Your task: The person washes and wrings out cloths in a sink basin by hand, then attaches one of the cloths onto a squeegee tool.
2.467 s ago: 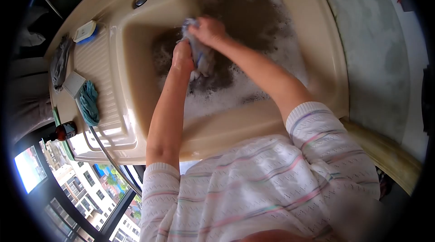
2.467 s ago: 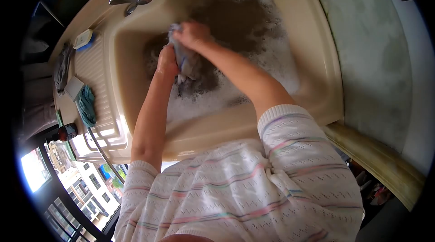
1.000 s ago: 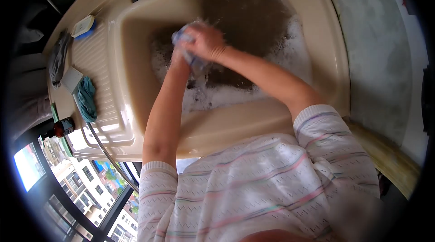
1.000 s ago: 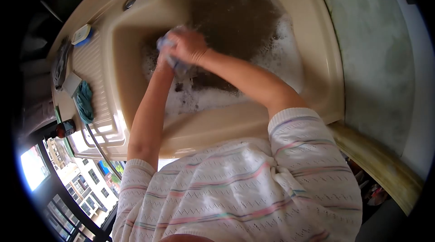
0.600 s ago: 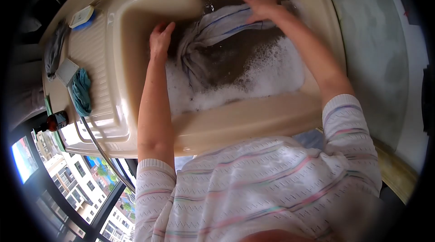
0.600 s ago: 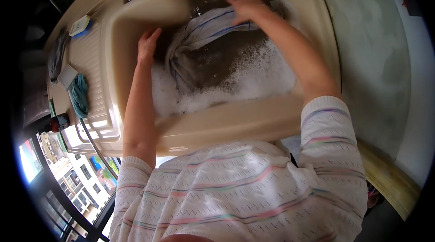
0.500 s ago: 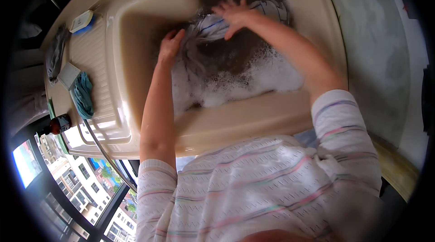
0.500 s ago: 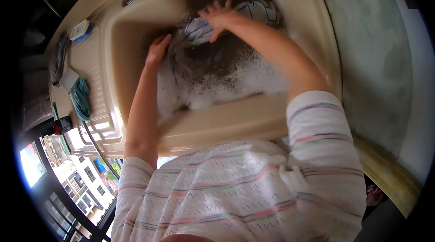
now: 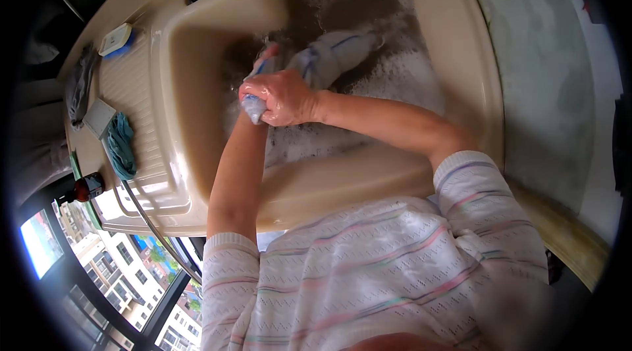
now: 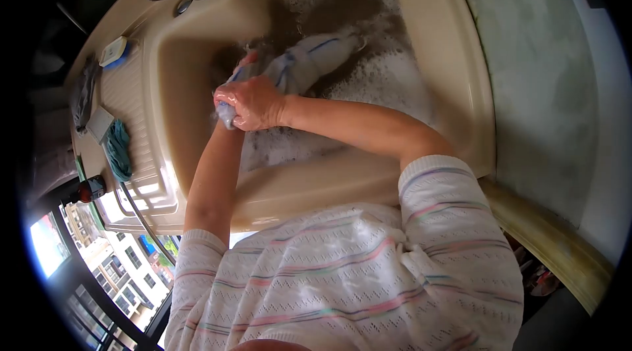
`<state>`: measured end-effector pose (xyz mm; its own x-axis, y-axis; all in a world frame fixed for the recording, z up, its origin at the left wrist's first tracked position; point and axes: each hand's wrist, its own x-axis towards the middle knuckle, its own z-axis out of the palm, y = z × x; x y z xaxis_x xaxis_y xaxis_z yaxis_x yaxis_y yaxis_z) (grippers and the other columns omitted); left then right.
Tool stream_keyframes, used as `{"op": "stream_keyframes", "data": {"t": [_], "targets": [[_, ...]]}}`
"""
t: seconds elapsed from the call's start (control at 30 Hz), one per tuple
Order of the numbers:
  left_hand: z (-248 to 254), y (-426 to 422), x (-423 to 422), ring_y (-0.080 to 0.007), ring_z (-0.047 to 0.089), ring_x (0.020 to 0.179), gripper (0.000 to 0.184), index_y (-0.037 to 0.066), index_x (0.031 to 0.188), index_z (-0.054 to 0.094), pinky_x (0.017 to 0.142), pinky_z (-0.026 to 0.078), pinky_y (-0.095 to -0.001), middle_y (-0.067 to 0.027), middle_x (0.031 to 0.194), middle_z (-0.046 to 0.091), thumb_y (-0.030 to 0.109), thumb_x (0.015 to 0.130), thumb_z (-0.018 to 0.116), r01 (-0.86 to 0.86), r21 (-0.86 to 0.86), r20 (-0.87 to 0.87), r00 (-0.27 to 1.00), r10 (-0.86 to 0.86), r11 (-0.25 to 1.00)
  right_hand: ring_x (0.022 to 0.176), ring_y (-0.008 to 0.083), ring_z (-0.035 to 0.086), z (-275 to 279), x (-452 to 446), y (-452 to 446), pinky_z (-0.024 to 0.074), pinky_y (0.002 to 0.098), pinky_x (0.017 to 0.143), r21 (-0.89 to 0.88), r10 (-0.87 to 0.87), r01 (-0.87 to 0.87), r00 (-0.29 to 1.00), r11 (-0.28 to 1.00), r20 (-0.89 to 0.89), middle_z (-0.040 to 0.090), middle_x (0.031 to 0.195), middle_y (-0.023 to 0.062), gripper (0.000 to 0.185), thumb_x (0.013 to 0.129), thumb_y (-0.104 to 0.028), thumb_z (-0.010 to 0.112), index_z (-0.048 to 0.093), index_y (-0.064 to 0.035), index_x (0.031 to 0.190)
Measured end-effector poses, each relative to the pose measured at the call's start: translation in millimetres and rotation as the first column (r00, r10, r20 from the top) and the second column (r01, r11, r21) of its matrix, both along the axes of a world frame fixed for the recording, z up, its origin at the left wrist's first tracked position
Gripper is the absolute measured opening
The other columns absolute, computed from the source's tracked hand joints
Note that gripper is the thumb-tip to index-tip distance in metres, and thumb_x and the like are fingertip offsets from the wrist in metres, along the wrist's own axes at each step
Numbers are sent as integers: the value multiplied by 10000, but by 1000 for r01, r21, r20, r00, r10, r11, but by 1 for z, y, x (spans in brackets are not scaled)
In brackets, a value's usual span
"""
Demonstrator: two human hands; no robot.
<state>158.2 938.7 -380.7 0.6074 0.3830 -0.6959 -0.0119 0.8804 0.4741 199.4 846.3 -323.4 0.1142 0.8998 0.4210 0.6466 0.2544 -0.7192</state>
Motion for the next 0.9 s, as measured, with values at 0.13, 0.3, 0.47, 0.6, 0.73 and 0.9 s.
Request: {"op": "stream_keyframes", "data": {"t": [0.13,0.3,0.47,0.6,0.73,0.9], "targets": [[-39,2,1,-202,565,865,222,20,963,574,748,449,-300,-85,856,591,183,825,511,-232,-136,236,937,259,963,794,297,586,-44,49,38,473,371,674,-226,-405,408,912,884,64,613,847,86,253,651,-188,605,552,-137,893],[24,33,3,-236,573,848,348,-1,1017,542,754,477,-350,-122,972,591,268,798,563,27,236,-119,993,2,971,829,294,594,-89,172,6,467,374,700,-486,-431,444,891,753,146,613,882,146,422,664,-199,620,509,-113,1062],[-39,45,-25,-197,543,876,425,-26,1084,528,752,438,-308,-118,963,585,198,735,623,206,691,-401,907,130,693,940,299,566,-115,196,-26,448,374,783,-592,-634,651,720,476,282,584,970,207,476,676,-152,593,483,-28,1122],[-13,3,-7,-176,528,889,432,-26,1104,524,773,424,-296,-107,983,583,153,720,613,449,468,-372,881,-291,761,983,321,540,-92,147,-39,425,384,843,-760,-142,294,955,580,261,569,1049,169,399,701,-157,539,540,-99,1096],[-32,37,-19,-196,524,974,387,17,1143,502,855,412,-310,-99,1091,551,140,781,564,221,429,-131,975,-181,876,901,261,587,-94,199,-33,475,369,760,-748,-483,501,831,435,276,604,977,133,365,675,-163,551,590,-110,1034],[-23,8,4,-203,549,906,408,65,1068,514,824,434,-348,-76,993,576,402,838,511,109,7,80,991,-109,994,747,316,586,-39,70,-8,474,399,654,-232,-170,158,985,960,-34,611,844,116,208,648,-162,584,621,-116,847]]}}
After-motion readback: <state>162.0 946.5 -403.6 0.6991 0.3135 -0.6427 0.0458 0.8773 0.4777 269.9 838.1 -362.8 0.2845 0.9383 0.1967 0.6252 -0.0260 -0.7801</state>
